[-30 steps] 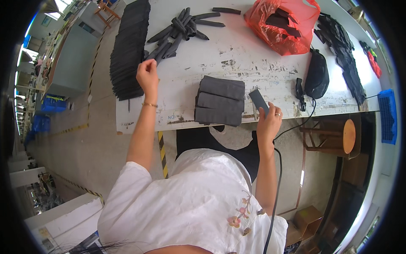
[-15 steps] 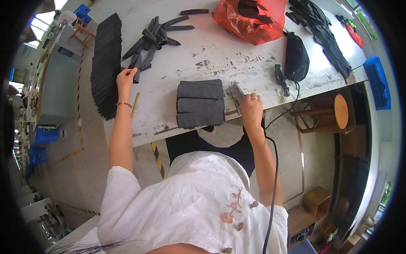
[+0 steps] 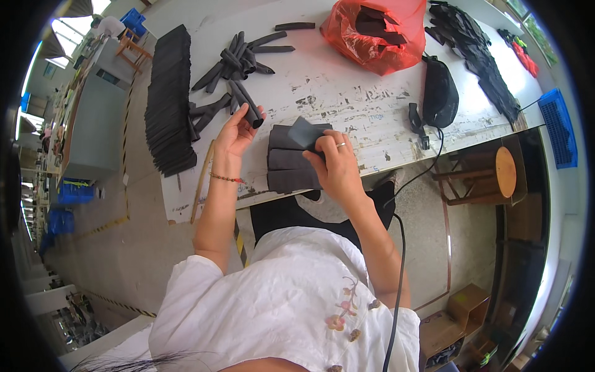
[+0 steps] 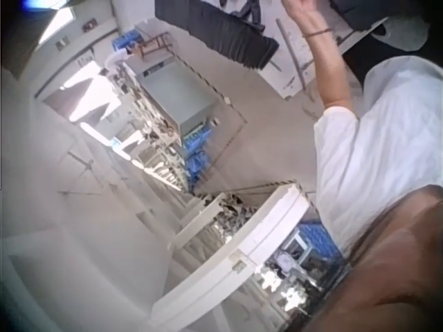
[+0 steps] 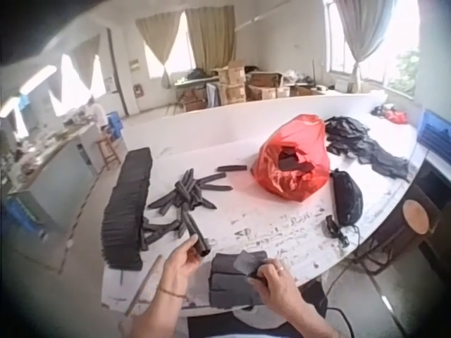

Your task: Assembling grey foam components into sleeves at a workbench.

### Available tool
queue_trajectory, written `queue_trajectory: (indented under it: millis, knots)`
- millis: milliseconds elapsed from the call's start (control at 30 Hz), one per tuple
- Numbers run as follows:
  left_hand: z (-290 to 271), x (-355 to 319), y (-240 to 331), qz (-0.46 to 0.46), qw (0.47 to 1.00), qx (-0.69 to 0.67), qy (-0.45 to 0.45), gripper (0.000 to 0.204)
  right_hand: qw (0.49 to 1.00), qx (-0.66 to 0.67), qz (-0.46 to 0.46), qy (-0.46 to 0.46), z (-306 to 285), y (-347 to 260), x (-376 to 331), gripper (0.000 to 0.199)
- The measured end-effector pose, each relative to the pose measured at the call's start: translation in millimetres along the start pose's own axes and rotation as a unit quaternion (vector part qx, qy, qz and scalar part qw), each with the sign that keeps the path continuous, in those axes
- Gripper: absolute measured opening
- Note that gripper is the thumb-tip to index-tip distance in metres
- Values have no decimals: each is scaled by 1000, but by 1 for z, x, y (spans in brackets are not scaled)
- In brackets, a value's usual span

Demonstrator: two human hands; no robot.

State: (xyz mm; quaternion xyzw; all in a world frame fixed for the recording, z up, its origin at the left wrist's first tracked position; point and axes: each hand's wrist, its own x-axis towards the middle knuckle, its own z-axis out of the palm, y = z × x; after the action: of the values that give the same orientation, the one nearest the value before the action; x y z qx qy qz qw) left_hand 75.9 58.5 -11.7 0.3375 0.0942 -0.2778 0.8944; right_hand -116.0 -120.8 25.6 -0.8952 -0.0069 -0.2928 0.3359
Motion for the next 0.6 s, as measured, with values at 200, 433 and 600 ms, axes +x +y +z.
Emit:
queue_trajectory:
  millis: [200,433,600]
  knots:
    - [20,-10,-13,-55,997,-48,17,21,996,59,65,-14,-4,-20,6,40]
    - [34,-20,-22,-33,999,25,-24,27,1000,-7,8,25,-1,-23,17,31]
    - [47,-31,-22,-47,997,50,-38,28,991,-118,-37,58,-5,-20,24,26]
